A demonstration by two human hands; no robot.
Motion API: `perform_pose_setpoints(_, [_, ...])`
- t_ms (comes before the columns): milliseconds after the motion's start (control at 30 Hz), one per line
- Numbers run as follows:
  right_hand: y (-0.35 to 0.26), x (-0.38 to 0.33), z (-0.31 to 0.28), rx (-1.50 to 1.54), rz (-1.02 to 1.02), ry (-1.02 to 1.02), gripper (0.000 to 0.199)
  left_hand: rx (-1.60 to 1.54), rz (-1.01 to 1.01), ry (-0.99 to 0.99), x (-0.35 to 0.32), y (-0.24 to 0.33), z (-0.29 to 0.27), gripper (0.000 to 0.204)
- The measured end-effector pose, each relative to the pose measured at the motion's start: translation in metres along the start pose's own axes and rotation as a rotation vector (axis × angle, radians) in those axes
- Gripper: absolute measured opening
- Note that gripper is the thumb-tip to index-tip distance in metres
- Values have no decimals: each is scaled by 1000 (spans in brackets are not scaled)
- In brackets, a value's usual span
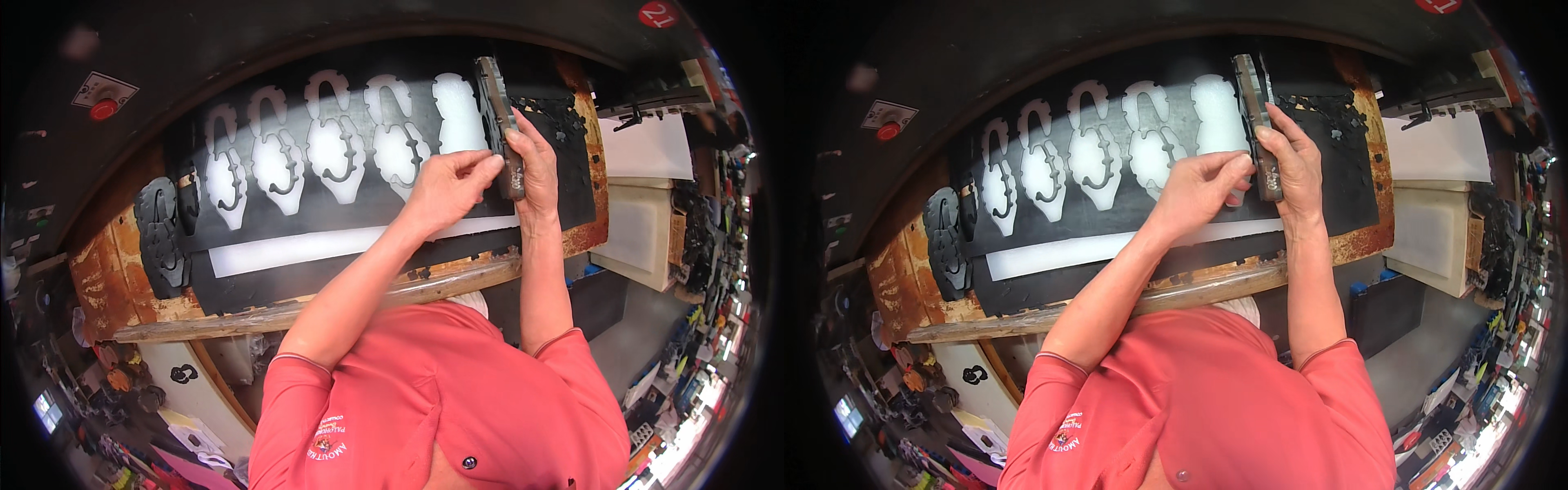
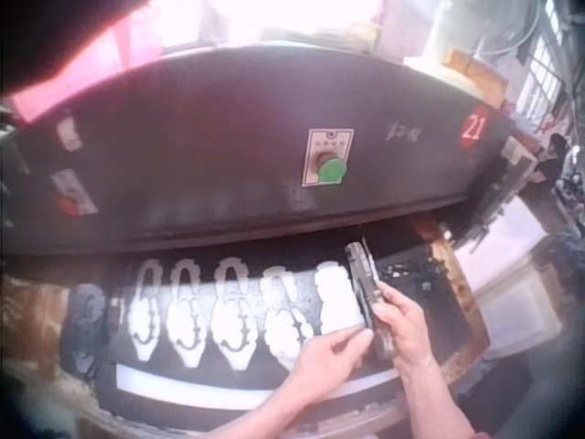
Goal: The person places a black rubber sheet on a hydraulic cutting press and uses a slipper sole as a template to position the sheet. They repeatedly press the machine to cut out multiple slipper sole shapes, then remove and stack the cut pieces.
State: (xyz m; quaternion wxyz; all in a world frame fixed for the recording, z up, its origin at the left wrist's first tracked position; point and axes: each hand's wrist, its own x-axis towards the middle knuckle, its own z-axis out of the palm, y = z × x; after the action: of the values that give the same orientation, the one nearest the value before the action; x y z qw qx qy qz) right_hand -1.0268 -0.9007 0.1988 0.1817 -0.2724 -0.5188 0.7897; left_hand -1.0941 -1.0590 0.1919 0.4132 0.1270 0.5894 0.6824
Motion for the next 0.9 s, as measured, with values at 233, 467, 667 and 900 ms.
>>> perform_pose_setpoints(233, [-2,2,-9,50,32,-52,62,9,70,-10,15,-3,17,67])
perform_pose_setpoints(467, [-6,-3,-1,21,23,-15,65,60,108,140,7,-12,-2,27])
perform_pose_setpoints(667, [-1,-3,4,-55,2,21,67,259,156,384,-19,-9,-31,25])
perform_pose_setpoints(900, [3,-4,5,-129,-45,49,65,153,124,663,-90,6,-117,24])
